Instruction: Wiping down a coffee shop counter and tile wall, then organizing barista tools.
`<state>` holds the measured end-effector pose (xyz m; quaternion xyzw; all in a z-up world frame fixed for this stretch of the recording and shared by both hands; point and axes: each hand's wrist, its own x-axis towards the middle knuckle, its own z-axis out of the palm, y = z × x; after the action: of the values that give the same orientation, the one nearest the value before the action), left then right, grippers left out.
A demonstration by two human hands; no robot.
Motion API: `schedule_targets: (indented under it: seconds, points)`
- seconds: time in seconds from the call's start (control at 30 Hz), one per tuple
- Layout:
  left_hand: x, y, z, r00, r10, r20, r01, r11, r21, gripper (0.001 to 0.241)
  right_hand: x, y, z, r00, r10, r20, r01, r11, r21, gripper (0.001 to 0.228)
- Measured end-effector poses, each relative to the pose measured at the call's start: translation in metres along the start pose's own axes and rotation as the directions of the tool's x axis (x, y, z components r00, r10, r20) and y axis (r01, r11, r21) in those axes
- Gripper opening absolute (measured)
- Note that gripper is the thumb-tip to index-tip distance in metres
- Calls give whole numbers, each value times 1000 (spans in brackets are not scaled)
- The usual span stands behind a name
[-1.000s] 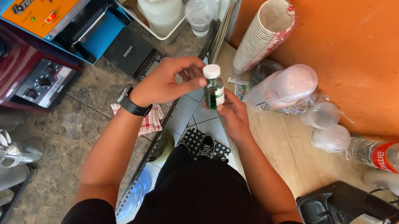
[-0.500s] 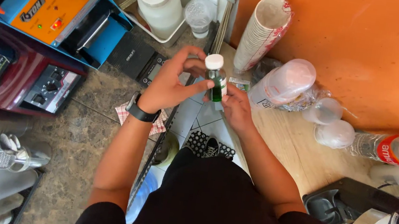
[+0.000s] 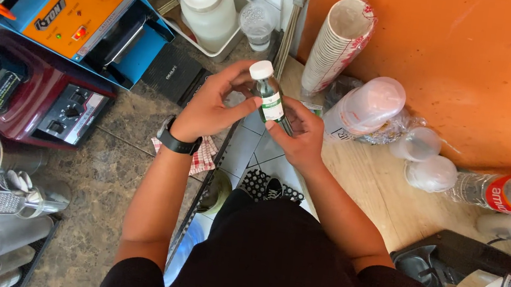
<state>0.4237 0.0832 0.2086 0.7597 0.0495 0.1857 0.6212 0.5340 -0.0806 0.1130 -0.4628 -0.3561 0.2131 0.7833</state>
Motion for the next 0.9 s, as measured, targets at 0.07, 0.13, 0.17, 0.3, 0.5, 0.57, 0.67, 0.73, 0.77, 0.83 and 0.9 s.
schedule_targets:
  seconds: [0.07, 0.13, 0.17, 0.3, 0.5, 0.57, 0.67, 0.73, 0.77, 0.83, 0.9]
  points:
    - [1, 2, 2, 999, 22, -33, -23, 999, -25, 55, 4, -9, 4, 1000, -8, -5, 8, 1000, -26, 41]
    - [4, 0, 0, 999, 36, -33, -36, 999, -12, 54, 5, -5, 5, 1000, -25, -12, 25, 999, -21, 42]
    - [4, -2, 0, 998, 46, -34, -46, 999, -10, 54, 4, -3, 5, 999, -34, -20, 33, 999, -25, 43]
    - [10, 8, 0, 998, 48, -40, -48, 999, 2, 54, 3, 4, 4, 999, -12, -30, 13, 1000, 10, 43]
    - [16, 19, 0, 996, 87, -20, -86, 995, 54, 51, 5, -2, 5, 1000, -19, -5, 19, 999, 39, 35]
    - [17, 19, 0, 996, 93, -8, -93, 995, 47, 51, 5, -6, 5, 1000, -29, -6, 29, 999, 41, 37]
    - [18, 25, 4, 995, 97, -12, -97, 995, 25, 47, 3, -9, 4, 1000, -24, -13, 25, 998, 54, 40]
    - [18, 28, 4, 996, 93, -10, -93, 995, 30, 48, 2, -12, 3, 1000, -26, -10, 27, 997, 69, 40]
    - [17, 29, 5, 996, 87, -8, -87, 996, 35, 48, 1, -14, 3, 1000, -27, -10, 28, 996, 84, 41]
    - [17, 38, 6, 997, 82, -8, -82, 996, 48, 47, 1, -20, 3, 1000, -26, 3, 26, 995, 98, 38]
    - [16, 42, 6, 997, 78, -9, -77, 995, 61, 46, 1, -24, 3, 1000, -26, 16, 24, 993, 112, 35]
